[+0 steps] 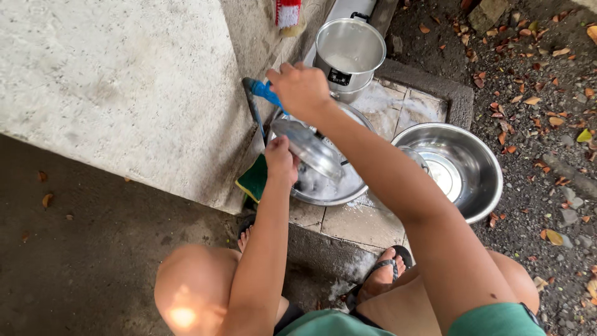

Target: The person washes metal pots and a pan by hand using water from a tap and a sponge, rinses them in a basin of water, and carries the stacked items to a wooden table.

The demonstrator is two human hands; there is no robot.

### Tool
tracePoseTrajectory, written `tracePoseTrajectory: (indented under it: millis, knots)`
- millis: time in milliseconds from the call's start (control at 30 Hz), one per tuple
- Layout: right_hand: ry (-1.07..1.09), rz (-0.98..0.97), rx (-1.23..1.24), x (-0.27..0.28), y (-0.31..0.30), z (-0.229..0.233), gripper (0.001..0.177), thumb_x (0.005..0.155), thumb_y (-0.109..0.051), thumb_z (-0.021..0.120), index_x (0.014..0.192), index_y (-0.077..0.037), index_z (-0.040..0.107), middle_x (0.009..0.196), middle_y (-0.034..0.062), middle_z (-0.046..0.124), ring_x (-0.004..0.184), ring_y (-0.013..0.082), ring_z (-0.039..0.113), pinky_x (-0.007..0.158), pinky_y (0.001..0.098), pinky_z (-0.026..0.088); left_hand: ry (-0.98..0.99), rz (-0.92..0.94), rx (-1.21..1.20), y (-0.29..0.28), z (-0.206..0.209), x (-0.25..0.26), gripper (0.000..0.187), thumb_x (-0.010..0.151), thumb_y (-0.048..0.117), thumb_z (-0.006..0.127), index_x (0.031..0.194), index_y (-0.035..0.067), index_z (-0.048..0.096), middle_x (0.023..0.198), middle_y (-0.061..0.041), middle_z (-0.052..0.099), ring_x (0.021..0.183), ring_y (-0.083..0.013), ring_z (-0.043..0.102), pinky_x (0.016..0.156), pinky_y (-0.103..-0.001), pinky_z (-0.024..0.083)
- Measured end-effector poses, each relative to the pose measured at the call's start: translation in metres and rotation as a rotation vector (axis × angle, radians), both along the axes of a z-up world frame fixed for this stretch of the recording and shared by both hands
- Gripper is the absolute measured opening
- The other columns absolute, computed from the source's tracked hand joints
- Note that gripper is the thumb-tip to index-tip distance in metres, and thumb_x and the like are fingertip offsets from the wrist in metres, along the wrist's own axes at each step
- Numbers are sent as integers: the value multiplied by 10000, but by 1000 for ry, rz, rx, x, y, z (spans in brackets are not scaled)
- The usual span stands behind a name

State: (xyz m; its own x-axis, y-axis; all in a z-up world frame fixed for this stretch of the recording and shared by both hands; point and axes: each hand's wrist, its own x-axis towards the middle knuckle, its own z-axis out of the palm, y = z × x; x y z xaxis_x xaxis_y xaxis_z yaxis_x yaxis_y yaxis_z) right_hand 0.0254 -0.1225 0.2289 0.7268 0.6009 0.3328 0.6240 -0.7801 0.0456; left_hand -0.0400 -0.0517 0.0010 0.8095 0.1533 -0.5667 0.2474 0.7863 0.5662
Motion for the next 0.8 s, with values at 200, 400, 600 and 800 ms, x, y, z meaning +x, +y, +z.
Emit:
tracePoseTrajectory:
  millis: [200, 400, 600, 800]
  knots:
    - [9, -191, 126, -6, 10, -19, 404, 898, -301, 662, 1283, -195, 605, 913, 89, 721, 760, 333, 720, 573, 472, 549, -142, -94, -110, -14, 5, -11, 117, 1036, 141, 620, 1017, 110, 510, 918, -25, 596, 794, -161, 622, 700, -370, 581]
    - [344, -345, 604, -22, -83, -92, 417, 1060, -442, 561, 1324, -124, 615, 1137, 206, 693, 1046, 425, 649, 862, 527, 502, -79, -145, -49, -32, 31, -24, 105, 1007, 146, 548, 1092, 89, 522, 1007, -62, 656, 857, -202, 692, 767, -396, 627]
    - [1011, -542, 624, -42, -151, -139, 353, 1017, -416, 550, 1146, -134, 718, 776, 144, 694, 732, 289, 657, 702, 418, 521, -57, -197, 70, -73, 37, -30, 141, 1031, 144, 586, 1106, 119, 469, 1048, -71, 593, 851, -189, 627, 696, -385, 601]
    - [964, -543, 862, -36, -178, -164, 226, 1003, -239, 566, 1152, -170, 722, 750, 76, 681, 629, 186, 619, 577, 345, 518, -119, -189, 340, -117, 62, -38, 142, 1003, 173, 574, 1105, 110, 498, 1187, -112, 583, 946, -217, 589, 686, -399, 530]
